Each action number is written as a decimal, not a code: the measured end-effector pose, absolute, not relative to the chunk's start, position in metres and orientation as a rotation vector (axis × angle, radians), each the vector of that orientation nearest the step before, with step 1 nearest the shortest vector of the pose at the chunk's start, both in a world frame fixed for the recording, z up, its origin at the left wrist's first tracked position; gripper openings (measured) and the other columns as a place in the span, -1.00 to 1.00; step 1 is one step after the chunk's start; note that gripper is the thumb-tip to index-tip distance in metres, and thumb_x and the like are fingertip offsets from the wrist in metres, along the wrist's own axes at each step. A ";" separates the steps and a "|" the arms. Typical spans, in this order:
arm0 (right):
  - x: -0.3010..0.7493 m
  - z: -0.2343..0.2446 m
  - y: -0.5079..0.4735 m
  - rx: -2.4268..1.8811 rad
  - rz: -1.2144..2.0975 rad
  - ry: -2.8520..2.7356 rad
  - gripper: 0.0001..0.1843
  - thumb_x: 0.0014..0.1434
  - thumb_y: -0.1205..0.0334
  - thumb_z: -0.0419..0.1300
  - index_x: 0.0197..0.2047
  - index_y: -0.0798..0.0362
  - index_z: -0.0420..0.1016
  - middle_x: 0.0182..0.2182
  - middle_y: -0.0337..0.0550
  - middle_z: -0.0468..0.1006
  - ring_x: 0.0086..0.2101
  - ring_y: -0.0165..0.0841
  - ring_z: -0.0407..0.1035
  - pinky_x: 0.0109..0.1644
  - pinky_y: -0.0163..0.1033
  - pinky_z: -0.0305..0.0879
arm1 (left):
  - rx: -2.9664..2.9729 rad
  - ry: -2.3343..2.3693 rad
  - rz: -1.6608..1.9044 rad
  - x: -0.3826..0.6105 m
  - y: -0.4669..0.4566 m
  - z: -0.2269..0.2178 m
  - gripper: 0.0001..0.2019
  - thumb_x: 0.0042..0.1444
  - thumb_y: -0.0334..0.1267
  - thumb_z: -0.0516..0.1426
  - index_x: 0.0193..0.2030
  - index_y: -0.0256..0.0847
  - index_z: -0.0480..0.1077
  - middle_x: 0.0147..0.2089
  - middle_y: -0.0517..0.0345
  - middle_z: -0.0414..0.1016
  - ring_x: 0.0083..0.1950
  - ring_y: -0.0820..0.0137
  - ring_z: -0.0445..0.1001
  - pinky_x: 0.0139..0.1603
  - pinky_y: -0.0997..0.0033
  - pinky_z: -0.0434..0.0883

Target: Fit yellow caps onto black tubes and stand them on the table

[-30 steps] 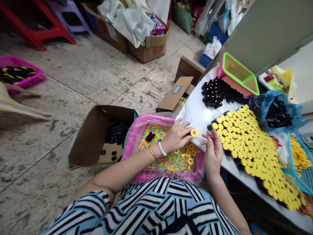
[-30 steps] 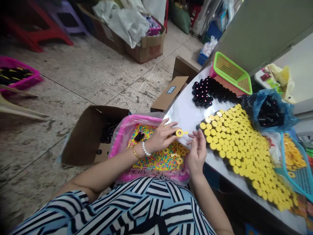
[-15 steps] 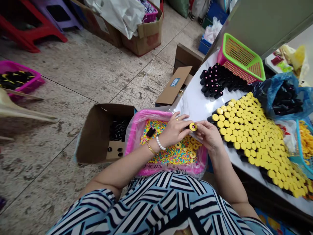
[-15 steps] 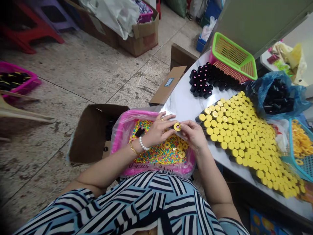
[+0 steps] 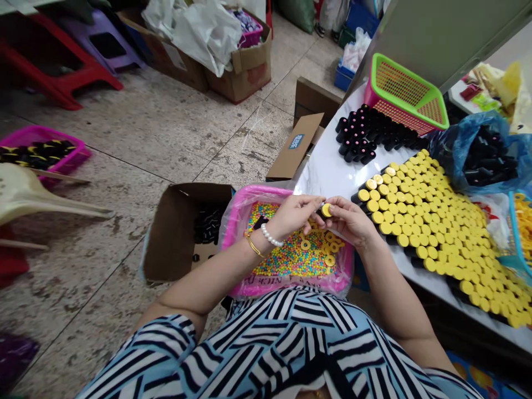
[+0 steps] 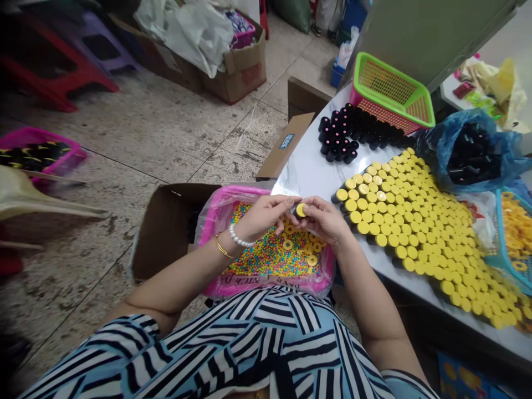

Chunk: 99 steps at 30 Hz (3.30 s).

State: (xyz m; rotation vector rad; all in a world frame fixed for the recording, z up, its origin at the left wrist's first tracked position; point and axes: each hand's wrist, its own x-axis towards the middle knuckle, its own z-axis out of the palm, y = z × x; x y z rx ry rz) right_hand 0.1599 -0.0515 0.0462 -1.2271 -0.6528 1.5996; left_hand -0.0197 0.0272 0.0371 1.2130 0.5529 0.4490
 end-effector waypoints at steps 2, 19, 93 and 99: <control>0.159 0.046 -0.053 -1.236 1.577 -0.643 -0.69 0.08 0.14 0.44 -0.16 0.05 0.49 -0.44 -0.29 0.58 -0.47 -0.48 0.46 -0.32 -0.35 0.43 | 1.123 0.549 0.457 -0.014 0.028 0.031 -0.52 0.25 0.07 0.20 -0.01 -0.39 0.54 -0.37 -0.05 0.62 -0.44 0.41 0.58 -0.60 0.59 0.38; 0.133 0.058 -0.072 -1.764 0.562 -1.566 -0.63 0.26 0.01 0.26 0.09 -0.09 0.44 -0.29 -0.19 0.50 -0.40 -0.34 0.36 -0.32 -0.23 0.31 | 1.001 0.609 0.424 -0.003 0.025 0.022 -0.47 0.13 0.19 0.27 -0.29 -0.38 0.52 -0.47 0.07 0.56 -0.54 0.49 0.50 -0.54 0.56 0.44; 0.147 0.005 -0.176 -1.588 1.425 -0.762 -0.68 0.14 0.02 0.41 -0.19 -0.02 0.43 -0.50 -0.30 0.58 -0.51 -0.39 0.49 -0.39 -0.31 0.44 | 2.189 0.228 0.282 -0.070 -0.026 -0.046 -0.68 0.28 -0.37 0.15 0.16 -0.21 0.46 0.04 -0.01 0.61 0.05 0.33 0.57 0.13 0.36 0.45; 0.148 -0.002 -0.176 -1.593 1.432 -0.712 -0.67 0.12 0.05 0.43 -0.19 -0.01 0.44 -0.50 -0.31 0.58 -0.51 -0.39 0.50 -0.37 -0.30 0.46 | 2.406 0.398 0.091 -0.072 -0.028 -0.054 -0.74 0.30 -0.33 0.14 0.09 -0.16 0.49 0.00 0.00 0.60 0.00 0.31 0.57 0.03 0.35 0.47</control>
